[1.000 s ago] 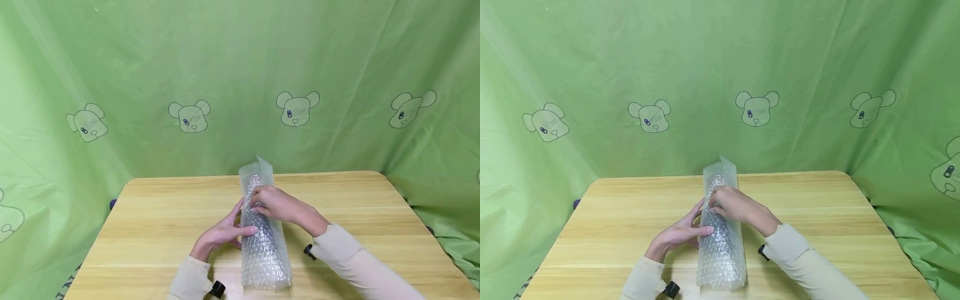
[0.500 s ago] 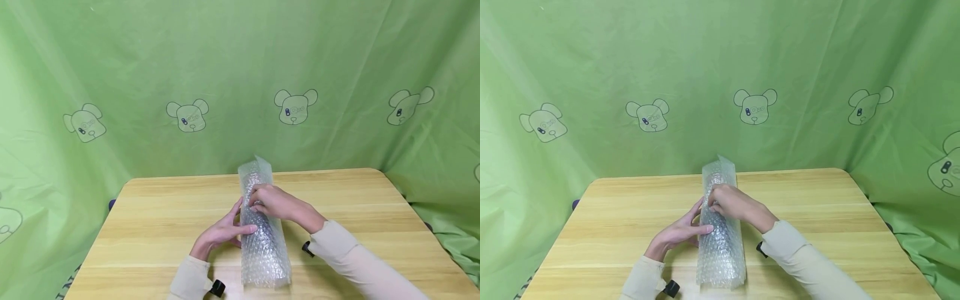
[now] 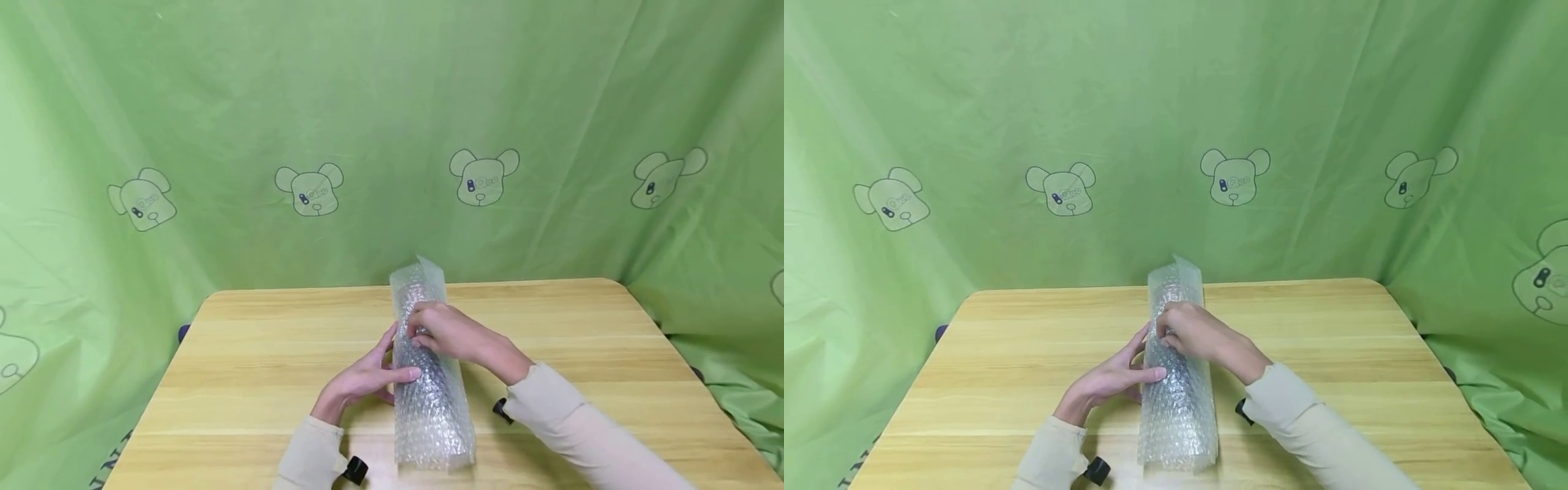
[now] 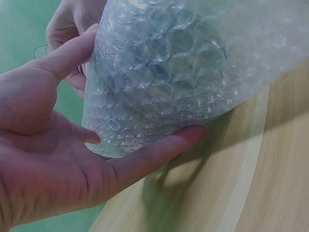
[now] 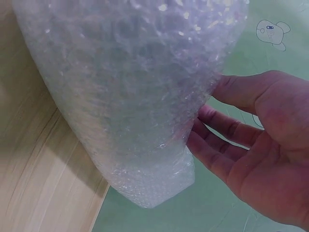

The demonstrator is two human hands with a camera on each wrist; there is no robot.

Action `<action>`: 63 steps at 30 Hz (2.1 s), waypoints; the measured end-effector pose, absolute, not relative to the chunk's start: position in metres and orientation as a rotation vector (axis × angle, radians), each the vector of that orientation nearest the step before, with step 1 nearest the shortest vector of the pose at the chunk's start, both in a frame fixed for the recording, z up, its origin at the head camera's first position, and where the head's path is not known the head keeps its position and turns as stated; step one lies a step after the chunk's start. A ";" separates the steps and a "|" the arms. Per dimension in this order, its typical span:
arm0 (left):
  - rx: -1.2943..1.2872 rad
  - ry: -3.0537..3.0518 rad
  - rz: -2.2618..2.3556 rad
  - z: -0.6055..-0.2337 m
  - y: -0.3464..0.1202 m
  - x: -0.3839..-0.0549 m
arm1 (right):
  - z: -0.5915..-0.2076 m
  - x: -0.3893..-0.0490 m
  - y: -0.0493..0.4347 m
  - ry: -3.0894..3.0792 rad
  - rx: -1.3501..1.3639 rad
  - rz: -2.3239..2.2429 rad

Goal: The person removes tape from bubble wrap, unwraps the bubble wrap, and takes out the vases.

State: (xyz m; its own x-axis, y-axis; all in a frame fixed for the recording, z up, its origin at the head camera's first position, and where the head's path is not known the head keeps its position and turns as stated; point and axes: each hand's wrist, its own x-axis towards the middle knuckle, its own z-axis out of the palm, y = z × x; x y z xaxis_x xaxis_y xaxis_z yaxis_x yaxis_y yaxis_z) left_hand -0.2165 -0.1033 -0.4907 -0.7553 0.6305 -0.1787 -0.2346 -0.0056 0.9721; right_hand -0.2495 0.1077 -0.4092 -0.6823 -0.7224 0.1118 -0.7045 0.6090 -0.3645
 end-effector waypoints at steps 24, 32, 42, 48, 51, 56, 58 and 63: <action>0.409 1.654 1.835 -0.493 -0.107 -0.217 | -0.417 -0.238 0.127 2.843 -1.397 -0.793; 0.407 1.646 1.838 -0.493 -0.106 -0.217 | -0.421 -0.234 0.134 2.863 -1.467 -0.838; 0.382 1.646 1.837 -0.495 -0.104 -0.217 | -0.427 -0.229 0.148 2.874 -1.487 -0.897; 0.401 1.636 1.836 -0.495 -0.102 -0.217 | -0.430 -0.224 0.155 2.895 -1.513 -0.944; 0.408 1.632 1.836 -0.495 -0.102 -0.218 | -0.431 -0.222 0.159 2.920 -1.538 -0.942; 0.402 1.635 1.839 -0.494 -0.103 -0.219 | -0.432 -0.220 0.167 2.959 -1.559 -0.952; 0.397 1.640 1.840 -0.494 -0.103 -0.219 | -0.434 -0.220 0.170 2.981 -1.578 -0.949; 0.410 1.649 1.835 -0.495 -0.103 -0.219 | -0.439 -0.218 0.181 3.051 -1.605 -0.925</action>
